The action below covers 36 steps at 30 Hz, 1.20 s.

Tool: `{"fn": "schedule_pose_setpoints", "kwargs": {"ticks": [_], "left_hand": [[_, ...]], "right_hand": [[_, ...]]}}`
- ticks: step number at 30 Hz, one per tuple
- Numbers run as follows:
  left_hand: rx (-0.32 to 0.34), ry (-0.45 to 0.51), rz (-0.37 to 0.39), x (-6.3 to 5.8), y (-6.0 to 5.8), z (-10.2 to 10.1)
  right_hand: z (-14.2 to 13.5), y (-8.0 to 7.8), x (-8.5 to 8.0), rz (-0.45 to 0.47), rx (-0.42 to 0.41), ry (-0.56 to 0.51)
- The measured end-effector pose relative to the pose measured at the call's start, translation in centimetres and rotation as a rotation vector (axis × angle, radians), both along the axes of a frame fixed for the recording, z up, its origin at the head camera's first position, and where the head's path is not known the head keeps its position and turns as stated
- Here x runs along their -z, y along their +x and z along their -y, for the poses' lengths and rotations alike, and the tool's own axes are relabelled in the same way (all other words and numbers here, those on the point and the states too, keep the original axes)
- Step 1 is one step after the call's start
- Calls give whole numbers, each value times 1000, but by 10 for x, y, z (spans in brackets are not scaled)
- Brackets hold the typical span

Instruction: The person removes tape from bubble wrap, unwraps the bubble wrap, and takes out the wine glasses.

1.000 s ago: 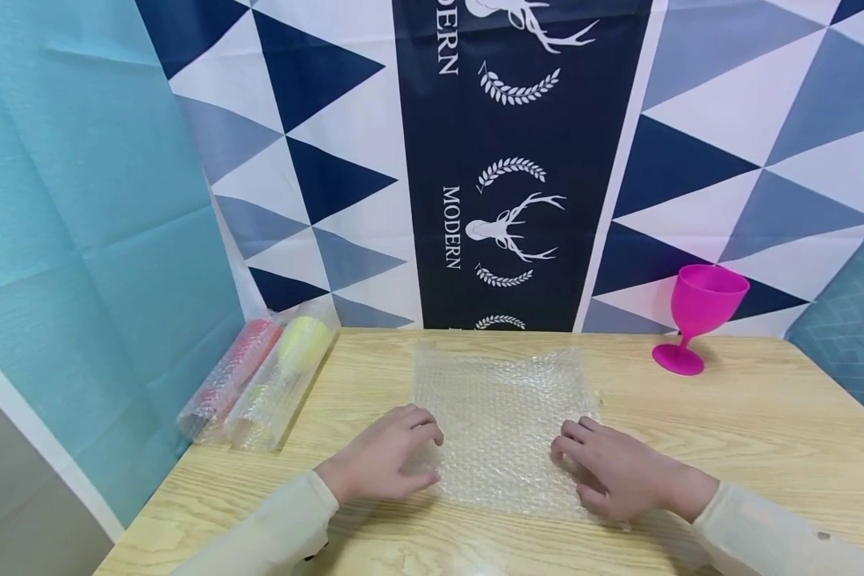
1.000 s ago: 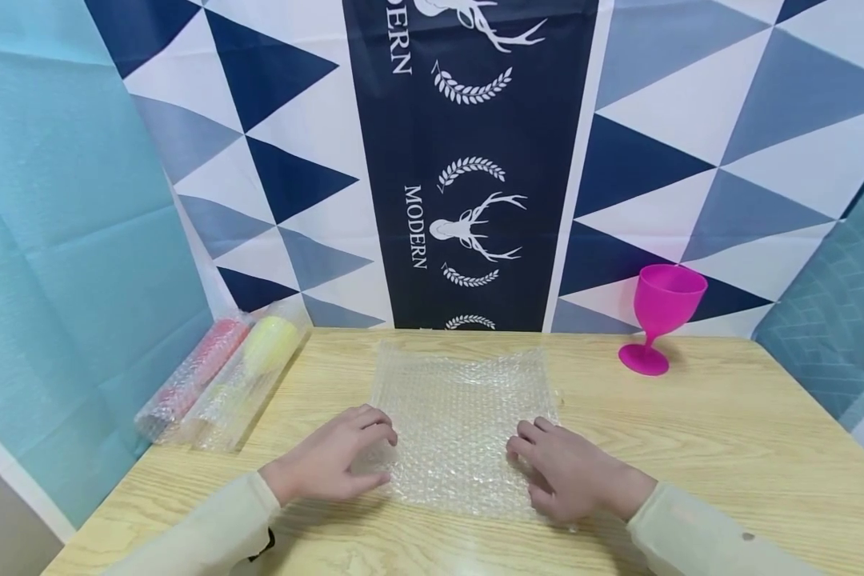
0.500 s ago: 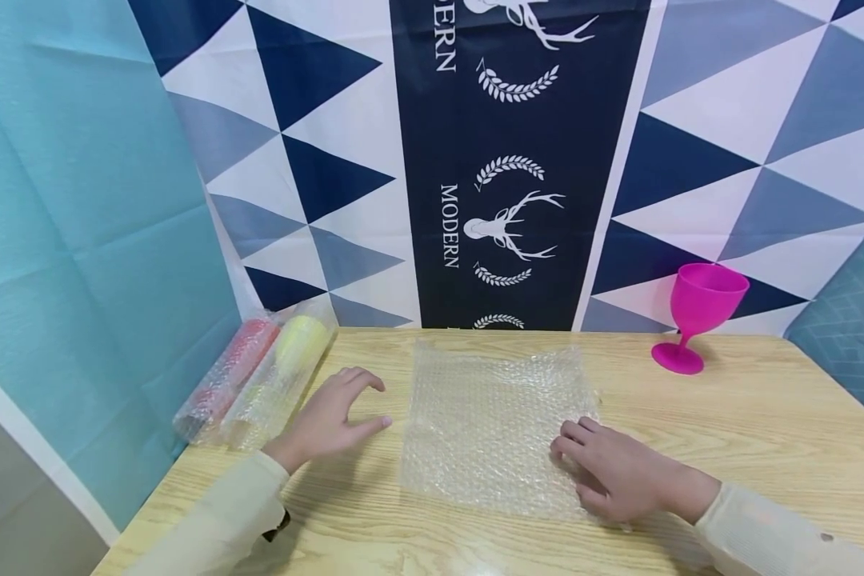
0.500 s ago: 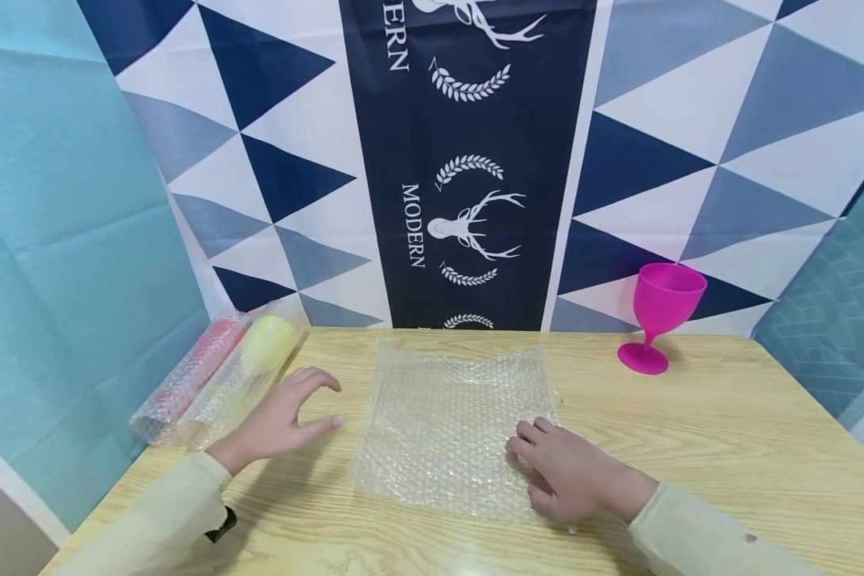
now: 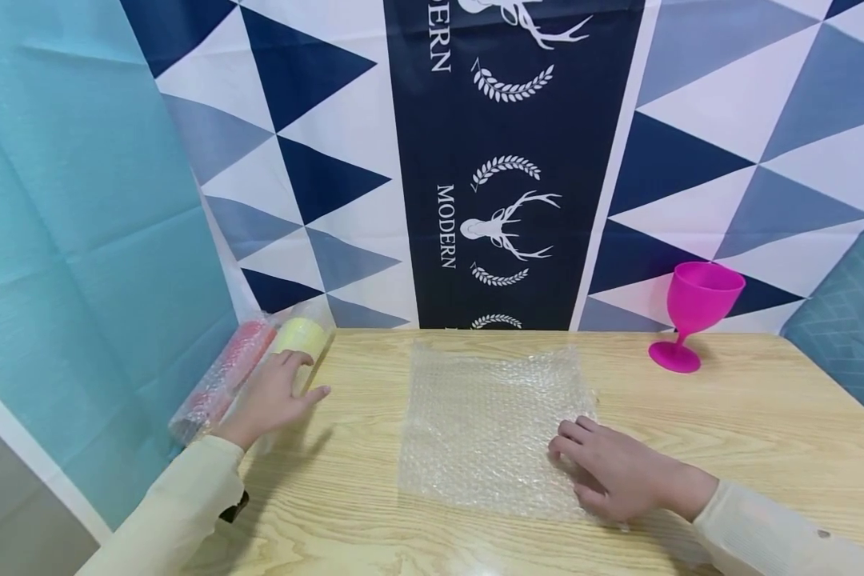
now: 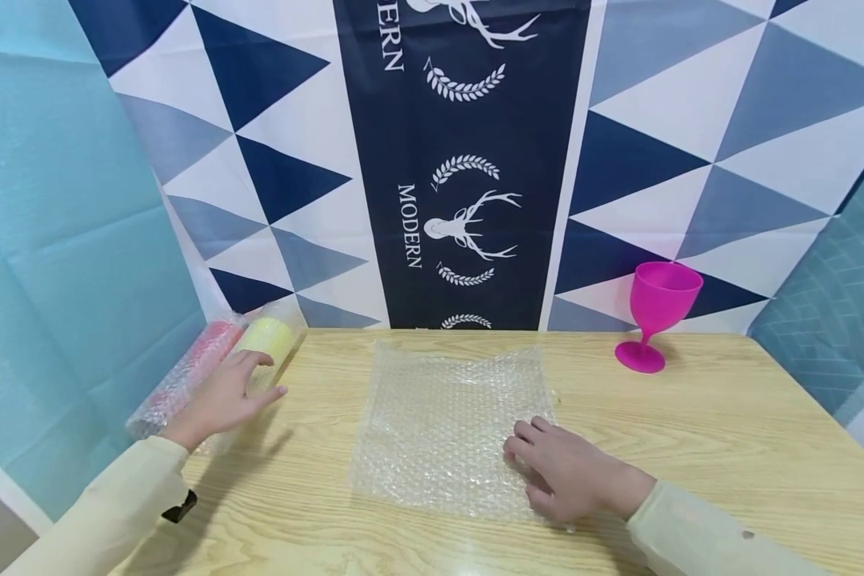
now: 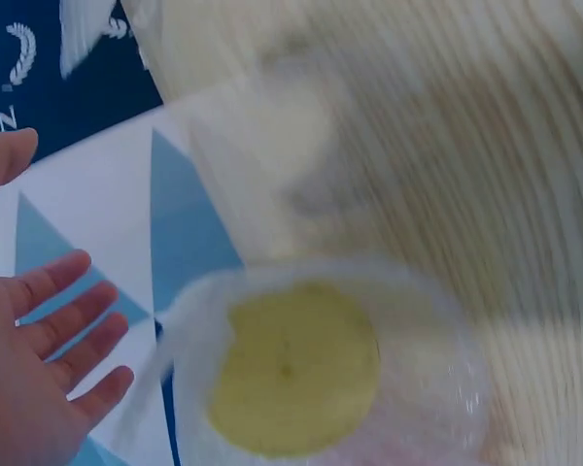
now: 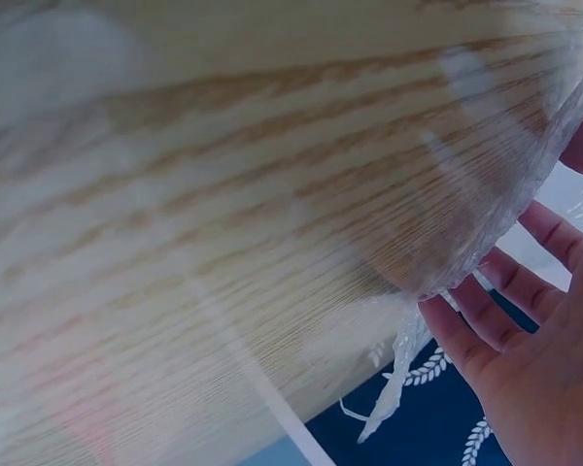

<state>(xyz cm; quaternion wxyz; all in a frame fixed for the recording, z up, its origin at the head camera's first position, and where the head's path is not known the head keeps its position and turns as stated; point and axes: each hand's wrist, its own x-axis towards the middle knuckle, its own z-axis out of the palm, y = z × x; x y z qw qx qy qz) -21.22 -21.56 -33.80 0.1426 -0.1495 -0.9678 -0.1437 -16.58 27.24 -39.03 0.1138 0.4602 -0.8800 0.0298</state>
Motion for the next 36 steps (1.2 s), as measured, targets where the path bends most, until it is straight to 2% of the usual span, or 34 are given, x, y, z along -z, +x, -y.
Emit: {"fn": "schedule_pose_setpoints", "kwargs": {"ticks": [4,9,14,24,30,34,36], "left_hand": [[-49,-18,28,-8,-6,16],[-77,25,159,-16,-8,30],[-88,72,254,-16,-10,38],[-149,100,289,-12,-8,42],[-243,106,342,-12,-9,40],[-292,158,385,-12,-11,38],[-288,184,392,-11,-12,36]], "right_hand": [[0,-1,1,-7,-7,-11],[-1,-1,2,-6,-1,-4],[-1,0,2,-4,1,-4],[-1,-2,2,-10,13,0],[-1,-2,3,-26,2,-15],[0,-1,3,-22,2,-18],[0,-1,2,-21,0,-19]]}}
